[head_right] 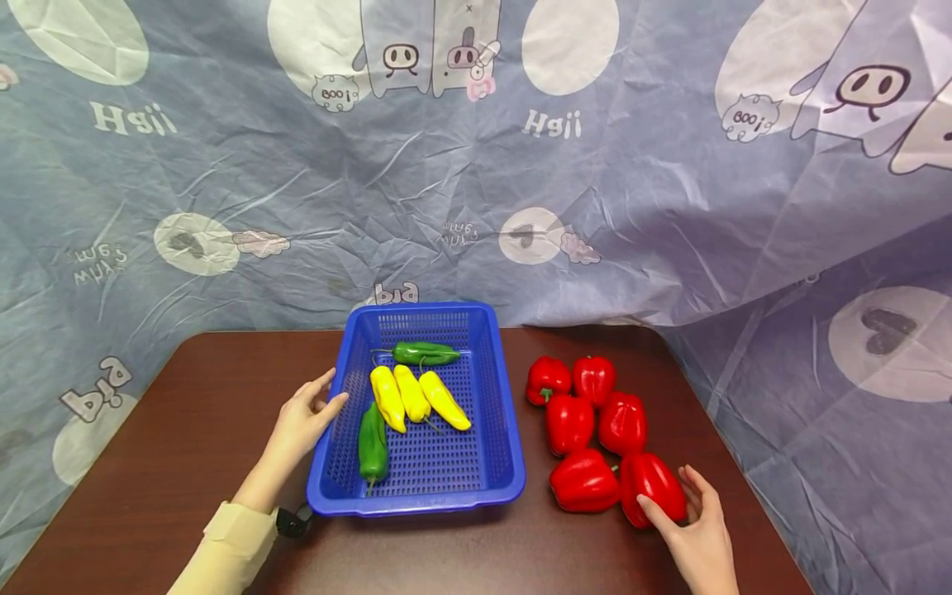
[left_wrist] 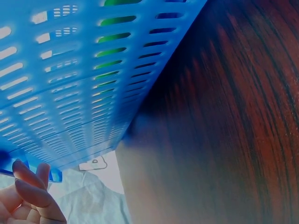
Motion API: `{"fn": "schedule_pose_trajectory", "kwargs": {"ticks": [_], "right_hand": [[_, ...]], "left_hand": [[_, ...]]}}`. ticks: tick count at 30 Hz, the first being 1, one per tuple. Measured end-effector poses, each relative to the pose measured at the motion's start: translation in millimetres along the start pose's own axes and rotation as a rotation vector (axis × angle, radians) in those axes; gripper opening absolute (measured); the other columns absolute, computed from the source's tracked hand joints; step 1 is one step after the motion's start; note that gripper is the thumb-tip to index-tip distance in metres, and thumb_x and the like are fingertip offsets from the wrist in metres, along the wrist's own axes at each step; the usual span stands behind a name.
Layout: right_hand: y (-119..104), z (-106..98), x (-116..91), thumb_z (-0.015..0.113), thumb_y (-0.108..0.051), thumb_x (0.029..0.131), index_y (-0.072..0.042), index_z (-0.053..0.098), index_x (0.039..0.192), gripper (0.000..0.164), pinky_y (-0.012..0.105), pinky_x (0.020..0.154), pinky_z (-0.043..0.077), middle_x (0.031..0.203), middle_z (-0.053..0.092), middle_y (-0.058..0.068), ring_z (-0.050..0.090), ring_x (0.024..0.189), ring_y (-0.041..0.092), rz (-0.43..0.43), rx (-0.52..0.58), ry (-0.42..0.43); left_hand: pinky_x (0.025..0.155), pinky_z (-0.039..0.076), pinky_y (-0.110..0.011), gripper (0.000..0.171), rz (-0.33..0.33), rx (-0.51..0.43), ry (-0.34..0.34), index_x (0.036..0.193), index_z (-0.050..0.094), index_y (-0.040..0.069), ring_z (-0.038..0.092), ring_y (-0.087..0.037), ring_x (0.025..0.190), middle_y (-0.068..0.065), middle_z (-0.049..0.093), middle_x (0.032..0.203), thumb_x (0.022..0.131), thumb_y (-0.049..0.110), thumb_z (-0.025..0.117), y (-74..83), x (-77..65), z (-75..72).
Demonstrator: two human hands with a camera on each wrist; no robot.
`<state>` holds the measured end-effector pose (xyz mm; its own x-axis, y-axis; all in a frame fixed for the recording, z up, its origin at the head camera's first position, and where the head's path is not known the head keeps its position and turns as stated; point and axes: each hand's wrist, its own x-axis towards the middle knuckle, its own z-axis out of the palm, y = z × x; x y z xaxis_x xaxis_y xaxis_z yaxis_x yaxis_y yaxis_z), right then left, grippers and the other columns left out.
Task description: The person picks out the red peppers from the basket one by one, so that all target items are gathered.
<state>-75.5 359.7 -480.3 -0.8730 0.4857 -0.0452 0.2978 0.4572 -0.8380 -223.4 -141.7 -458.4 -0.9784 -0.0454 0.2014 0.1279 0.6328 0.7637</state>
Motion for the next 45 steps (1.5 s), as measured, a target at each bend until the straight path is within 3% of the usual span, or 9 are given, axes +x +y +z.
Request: {"fn": "schedule_pose_trajectory", "kwargs": {"ticks": [4,6,11,17,25,32,38,45], "right_hand": [[-9.5,-0.7,0.5,0.076,-0.017,0.087,-0.003,0.023,0.154,0.087,-0.001,0.104,0.022,0.141,0.039,-0.005,0.036,0.131,-0.005,-0.076,0.039,0.067],[-16.8,-0.9,1.0,0.076,-0.012,0.086,-0.002,0.026,0.153,0.084,0.001,0.105,0.025,0.136,0.041,-0.013,0.036,0.125,-0.013,-0.126,0.057,0.094],[-40.8,2.0,1.7,0.078,-0.011,0.085,-0.004,0.031,0.151,0.081,0.001,0.103,0.028,0.138,0.043,-0.014,0.038,0.126,-0.014,-0.199,0.058,0.112],[-67.5,12.8,4.5,0.077,-0.007,0.084,-0.004,0.033,0.148,0.078,0.001,0.103,0.029,0.139,0.044,-0.012,0.038,0.123,-0.017,-0.312,0.082,0.059],[-102.1,32.3,5.4,0.073,-0.014,0.090,-0.006,0.032,0.150,0.074,0.002,0.104,0.029,0.149,0.042,0.012,0.037,0.131,-0.011,-0.387,0.117,-0.061],[-130.3,53.2,8.7,0.068,-0.015,0.093,-0.004,0.035,0.148,0.065,0.005,0.105,0.031,0.148,0.043,0.011,0.042,0.134,0.004,-0.424,0.192,-0.149],[-150.1,67.9,14.9,0.067,-0.018,0.094,-0.001,0.035,0.147,0.064,0.014,0.108,0.032,0.150,0.042,0.013,0.040,0.139,0.028,-0.408,0.228,-0.212],[-166.3,77.7,21.4,0.068,-0.017,0.094,-0.002,0.036,0.146,0.063,0.035,0.114,0.029,0.150,0.043,0.015,0.040,0.140,0.029,-0.389,0.244,-0.256]], "left_hand": [[0.062,0.046,-0.023,0.057,0.014,0.015,0.002,0.141,0.051,-0.001,0.059,-0.017,0.074,-0.018,0.065,0.109,0.093,0.023,0.069,-0.2,0.4,-0.8],[0.062,0.046,-0.023,0.057,0.019,0.022,-0.002,0.141,0.051,-0.001,0.059,-0.017,0.073,-0.017,0.065,0.109,0.093,0.023,0.069,0.2,0.5,-1.4],[0.063,0.048,-0.024,0.058,0.012,0.026,-0.023,0.142,0.050,-0.001,0.060,-0.018,0.074,-0.017,0.064,0.110,0.093,0.024,0.069,2.1,0.3,-3.7],[0.065,0.051,-0.026,0.059,0.003,0.041,-0.048,0.142,0.050,0.000,0.061,-0.018,0.074,-0.018,0.064,0.110,0.093,0.025,0.069,3.1,0.7,-5.1],[0.067,0.051,-0.029,0.061,-0.004,0.065,-0.092,0.143,0.049,0.000,0.060,-0.018,0.075,-0.019,0.063,0.114,0.093,0.028,0.068,3.1,0.8,-6.5],[0.071,0.049,-0.032,0.057,0.034,0.111,-0.099,0.141,0.051,-0.001,0.059,-0.019,0.077,-0.016,0.064,0.110,0.094,0.028,0.067,3.0,3.8,-9.3],[0.067,0.044,-0.030,0.056,0.042,0.157,-0.144,0.141,0.051,-0.001,0.053,-0.017,0.074,-0.016,0.061,0.110,0.096,0.030,0.064,7.3,7.7,-17.2],[0.069,0.045,-0.031,0.055,0.065,0.169,-0.171,0.139,0.052,-0.002,0.055,-0.018,0.077,-0.018,0.061,0.117,0.096,0.030,0.064,13.8,14.5,-30.0]]}}
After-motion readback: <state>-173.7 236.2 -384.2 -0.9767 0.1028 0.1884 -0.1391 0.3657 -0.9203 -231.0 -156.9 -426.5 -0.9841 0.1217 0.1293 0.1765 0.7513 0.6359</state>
